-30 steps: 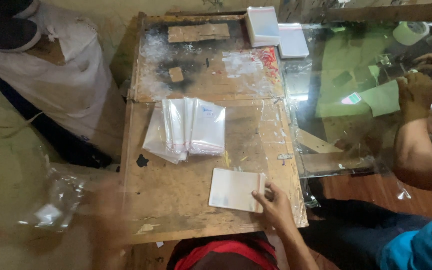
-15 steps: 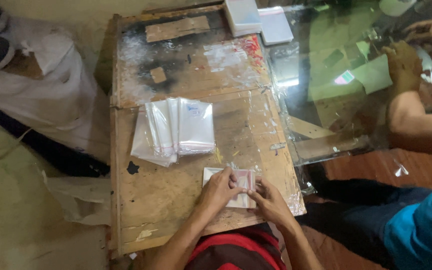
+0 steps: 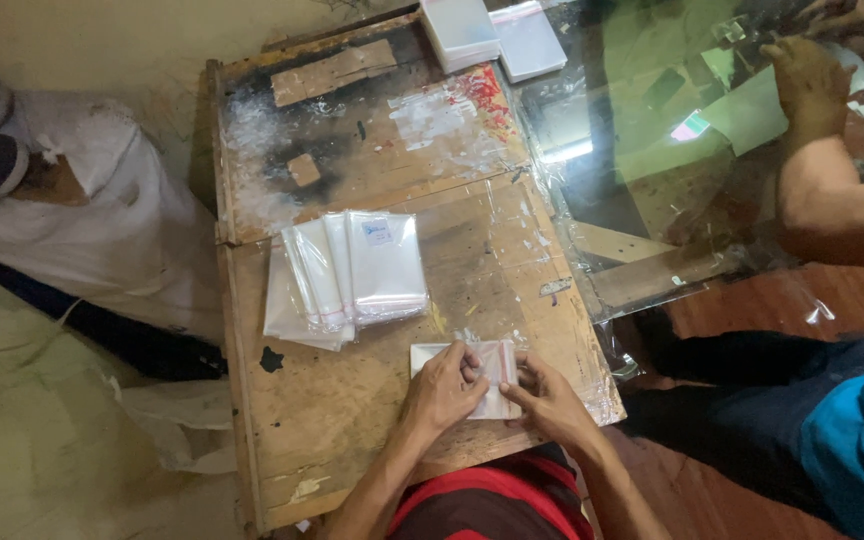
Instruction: Packaging printed cards into individual plastic sleeves and then placing them into a box.
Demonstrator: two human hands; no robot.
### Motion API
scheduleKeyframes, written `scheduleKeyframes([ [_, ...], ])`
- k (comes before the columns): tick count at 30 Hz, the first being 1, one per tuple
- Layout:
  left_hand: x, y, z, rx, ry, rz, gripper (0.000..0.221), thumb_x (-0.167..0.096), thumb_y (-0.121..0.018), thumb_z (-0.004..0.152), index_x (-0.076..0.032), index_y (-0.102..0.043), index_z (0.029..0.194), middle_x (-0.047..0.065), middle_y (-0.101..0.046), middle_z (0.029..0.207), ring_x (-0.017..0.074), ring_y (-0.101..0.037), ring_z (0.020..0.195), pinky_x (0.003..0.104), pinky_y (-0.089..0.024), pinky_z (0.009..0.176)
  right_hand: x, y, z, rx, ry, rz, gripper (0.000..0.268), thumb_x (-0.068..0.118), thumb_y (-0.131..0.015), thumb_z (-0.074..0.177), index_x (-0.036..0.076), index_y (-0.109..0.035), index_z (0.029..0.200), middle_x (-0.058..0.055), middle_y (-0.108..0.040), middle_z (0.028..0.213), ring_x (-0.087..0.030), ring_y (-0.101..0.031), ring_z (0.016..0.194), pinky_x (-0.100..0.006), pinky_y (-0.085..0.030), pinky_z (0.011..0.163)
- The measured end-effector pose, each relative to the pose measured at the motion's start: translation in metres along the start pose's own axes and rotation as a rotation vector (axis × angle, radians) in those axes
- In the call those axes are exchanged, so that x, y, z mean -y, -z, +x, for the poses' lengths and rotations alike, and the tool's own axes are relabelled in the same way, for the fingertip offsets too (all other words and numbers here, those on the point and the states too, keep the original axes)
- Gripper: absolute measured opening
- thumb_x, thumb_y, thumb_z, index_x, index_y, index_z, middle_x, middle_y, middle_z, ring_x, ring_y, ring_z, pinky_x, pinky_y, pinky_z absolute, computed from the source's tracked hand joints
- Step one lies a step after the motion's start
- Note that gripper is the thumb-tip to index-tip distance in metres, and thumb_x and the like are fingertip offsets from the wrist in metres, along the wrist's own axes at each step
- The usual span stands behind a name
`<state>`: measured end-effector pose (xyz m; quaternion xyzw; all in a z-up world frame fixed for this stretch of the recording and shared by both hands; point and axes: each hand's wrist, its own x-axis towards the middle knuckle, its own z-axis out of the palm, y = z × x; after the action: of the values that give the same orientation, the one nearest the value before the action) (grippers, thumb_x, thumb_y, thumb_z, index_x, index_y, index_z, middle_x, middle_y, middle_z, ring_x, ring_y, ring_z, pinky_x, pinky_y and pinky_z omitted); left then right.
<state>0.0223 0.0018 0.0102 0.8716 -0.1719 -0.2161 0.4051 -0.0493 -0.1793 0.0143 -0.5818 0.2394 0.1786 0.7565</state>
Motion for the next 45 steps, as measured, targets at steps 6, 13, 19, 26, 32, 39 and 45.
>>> scheduleKeyframes([
  [6,-0.003,-0.005,0.004,-0.006,0.053,0.122,0.035,-0.051,-0.076,0.087,-0.022,-0.056,0.092,-0.004,-0.071,0.098,0.0195,-0.074,0.085,0.046,-0.054,0.069,0.014,-0.006,-0.007,-0.063,-0.055,-0.063,0.046,0.003,-0.071,0.093,0.01,-0.061,0.138,-0.015,-0.079,0.124,-0.024,-0.075,0.105,-0.043,-0.071,0.064],
  [13,0.005,0.015,-0.003,0.095,0.0,-0.233,0.033,-0.03,-0.05,0.106,-0.018,-0.043,0.137,0.002,-0.065,0.093,0.0162,-0.066,0.059,0.031,-0.057,0.055,0.027,-0.014,-0.017,-0.065,-0.081,-0.061,0.053,0.014,-0.07,0.091,0.012,-0.061,0.143,-0.016,-0.079,0.128,-0.028,-0.076,0.113,-0.047,-0.071,0.07],
  [19,-0.006,0.017,-0.009,0.101,0.029,-0.067,0.041,-0.046,-0.053,0.1,-0.024,-0.053,0.134,0.001,-0.072,0.101,0.0168,-0.07,0.072,0.037,-0.057,0.071,0.01,-0.006,-0.007,-0.061,-0.021,-0.116,0.055,0.009,-0.072,0.09,0.01,-0.06,0.144,-0.017,-0.076,0.131,-0.029,-0.075,0.115,-0.046,-0.072,0.072],
  [26,0.011,-0.017,0.004,-0.064,0.072,0.13,0.037,-0.047,-0.076,0.089,-0.023,-0.055,0.107,0.001,-0.075,0.091,0.0288,-0.073,0.079,0.049,-0.055,0.065,0.023,-0.017,-0.017,-0.088,-0.101,-0.089,0.06,0.008,-0.079,0.086,0.012,-0.059,0.143,-0.017,-0.078,0.132,-0.03,-0.077,0.113,-0.049,-0.07,0.077],
  [32,0.019,0.004,-0.006,-0.019,-0.129,-0.367,0.055,-0.02,-0.058,0.105,-0.021,-0.032,0.154,0.006,-0.055,0.087,0.0156,-0.059,0.062,0.03,-0.061,0.052,0.032,-0.018,-0.023,-0.109,-0.109,-0.101,0.05,0.025,-0.068,0.093,0.016,-0.063,0.142,-0.014,-0.079,0.123,-0.026,-0.076,0.109,-0.044,-0.069,0.066],
  [39,0.004,0.021,-0.013,0.043,-0.027,-0.335,0.029,-0.043,-0.056,0.101,-0.016,-0.058,0.112,0.006,-0.066,0.092,0.0175,-0.068,0.064,0.03,-0.064,0.047,0.012,-0.01,-0.008,-0.125,-0.117,-0.059,0.051,0.01,-0.075,0.09,0.013,-0.063,0.139,-0.015,-0.079,0.121,-0.029,-0.076,0.104,-0.048,-0.069,0.068],
  [45,0.009,0.016,-0.01,-0.021,-0.049,-0.271,0.047,-0.013,-0.062,0.081,-0.019,-0.049,0.126,0.003,-0.065,0.083,0.0187,-0.063,0.068,0.035,-0.049,0.065,0.013,-0.011,-0.011,-0.12,-0.098,-0.092,0.062,0.006,-0.074,0.09,0.013,-0.057,0.149,-0.017,-0.078,0.127,-0.031,-0.08,0.104,-0.048,-0.07,0.066],
])
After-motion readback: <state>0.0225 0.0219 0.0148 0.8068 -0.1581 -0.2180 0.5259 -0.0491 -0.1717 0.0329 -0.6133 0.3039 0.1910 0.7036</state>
